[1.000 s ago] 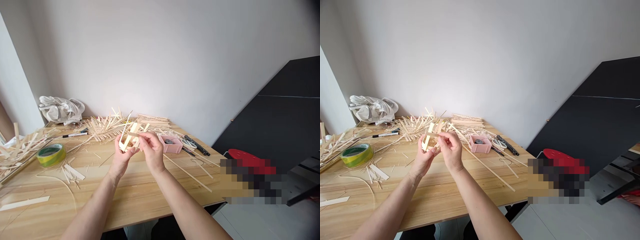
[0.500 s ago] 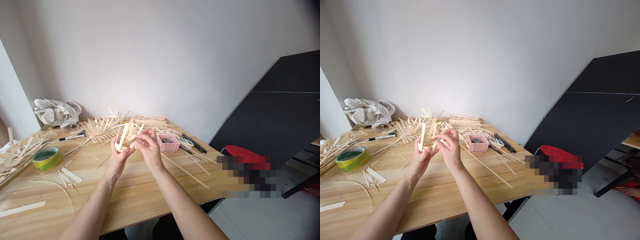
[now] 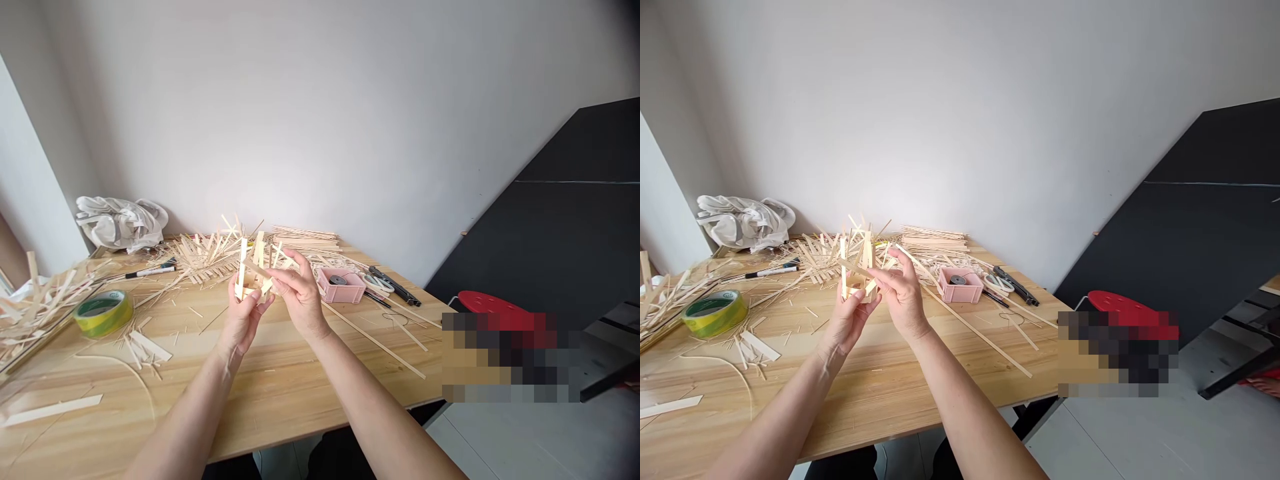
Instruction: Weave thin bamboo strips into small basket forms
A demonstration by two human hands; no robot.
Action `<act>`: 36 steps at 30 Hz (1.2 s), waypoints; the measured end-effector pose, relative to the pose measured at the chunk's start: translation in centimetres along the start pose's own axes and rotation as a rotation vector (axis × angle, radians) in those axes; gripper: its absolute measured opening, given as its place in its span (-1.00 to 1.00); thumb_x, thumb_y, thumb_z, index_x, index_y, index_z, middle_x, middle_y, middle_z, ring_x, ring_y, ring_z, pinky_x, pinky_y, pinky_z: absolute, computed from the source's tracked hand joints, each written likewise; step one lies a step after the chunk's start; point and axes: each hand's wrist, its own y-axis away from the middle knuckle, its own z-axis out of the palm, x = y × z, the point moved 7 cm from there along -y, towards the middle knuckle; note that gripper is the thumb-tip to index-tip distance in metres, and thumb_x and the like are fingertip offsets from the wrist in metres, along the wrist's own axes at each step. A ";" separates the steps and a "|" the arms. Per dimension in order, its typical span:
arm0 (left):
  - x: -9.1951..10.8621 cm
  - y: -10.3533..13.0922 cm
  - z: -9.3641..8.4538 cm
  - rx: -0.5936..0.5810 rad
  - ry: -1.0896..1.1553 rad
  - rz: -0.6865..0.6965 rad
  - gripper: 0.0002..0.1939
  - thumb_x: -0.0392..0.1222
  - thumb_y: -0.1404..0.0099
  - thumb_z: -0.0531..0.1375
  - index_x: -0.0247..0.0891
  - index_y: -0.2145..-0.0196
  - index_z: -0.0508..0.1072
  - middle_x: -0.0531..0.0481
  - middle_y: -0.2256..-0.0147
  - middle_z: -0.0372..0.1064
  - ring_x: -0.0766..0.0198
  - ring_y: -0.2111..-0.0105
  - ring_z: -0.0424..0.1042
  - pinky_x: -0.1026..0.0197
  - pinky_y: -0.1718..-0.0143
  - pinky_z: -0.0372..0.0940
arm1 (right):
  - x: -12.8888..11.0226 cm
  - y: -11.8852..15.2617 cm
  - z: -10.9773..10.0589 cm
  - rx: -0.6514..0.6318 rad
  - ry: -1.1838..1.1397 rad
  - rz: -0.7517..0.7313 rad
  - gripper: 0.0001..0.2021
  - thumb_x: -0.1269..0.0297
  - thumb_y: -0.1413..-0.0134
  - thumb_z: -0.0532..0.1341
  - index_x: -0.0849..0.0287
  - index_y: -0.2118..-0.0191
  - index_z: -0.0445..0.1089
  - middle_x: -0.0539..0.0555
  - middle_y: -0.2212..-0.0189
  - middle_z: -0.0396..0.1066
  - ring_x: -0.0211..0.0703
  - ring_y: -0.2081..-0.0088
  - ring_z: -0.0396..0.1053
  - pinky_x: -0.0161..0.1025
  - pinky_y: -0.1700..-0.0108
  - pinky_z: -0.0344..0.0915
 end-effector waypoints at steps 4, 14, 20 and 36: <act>-0.1 -0.1 -0.1 0.017 0.050 -0.001 -0.52 -0.32 0.00 0.29 -0.03 0.13 0.26 0.13 0.25 0.31 0.38 0.25 0.36 0.17 0.15 0.32 | 0.2 0.2 0.4 0.042 0.017 0.006 -0.74 0.48 -0.08 0.10 -0.01 0.23 0.46 0.06 0.03 0.17 -0.22 0.14 0.33 -0.21 0.11 0.33; 0.0 -0.2 0.0 -0.006 0.022 0.015 -0.62 -0.27 -0.03 0.28 -0.09 0.18 0.30 0.10 0.15 0.34 0.38 0.19 0.33 0.22 0.11 0.29 | 2.1 0.5 2.5 -0.017 -0.269 0.202 -0.77 0.46 0.06 0.20 0.09 0.24 0.23 -0.03 0.37 0.33 -0.25 0.32 0.39 -0.25 0.23 0.36; -0.2 -0.2 -0.2 0.006 -0.002 -0.017 -0.55 -0.27 0.00 0.30 -0.07 0.15 0.26 0.10 0.17 0.32 0.35 0.20 0.35 0.16 0.12 0.29 | 0.6 -0.4 1.9 -0.057 -0.082 0.061 -0.87 0.47 0.03 0.18 0.13 0.51 0.28 -0.03 0.46 0.28 -0.25 0.37 0.29 -0.29 0.31 0.28; 0.3 -0.4 -0.4 0.044 -0.089 0.022 -0.57 -0.23 -0.04 0.27 -0.07 0.12 0.28 0.07 0.07 0.31 0.29 0.11 0.35 0.16 0.10 0.30 | 2.3 0.1 2.1 -0.182 -0.184 0.166 -0.82 0.45 0.05 0.20 0.11 0.27 0.28 -0.02 0.36 0.37 -0.26 0.35 0.36 -0.29 0.28 0.33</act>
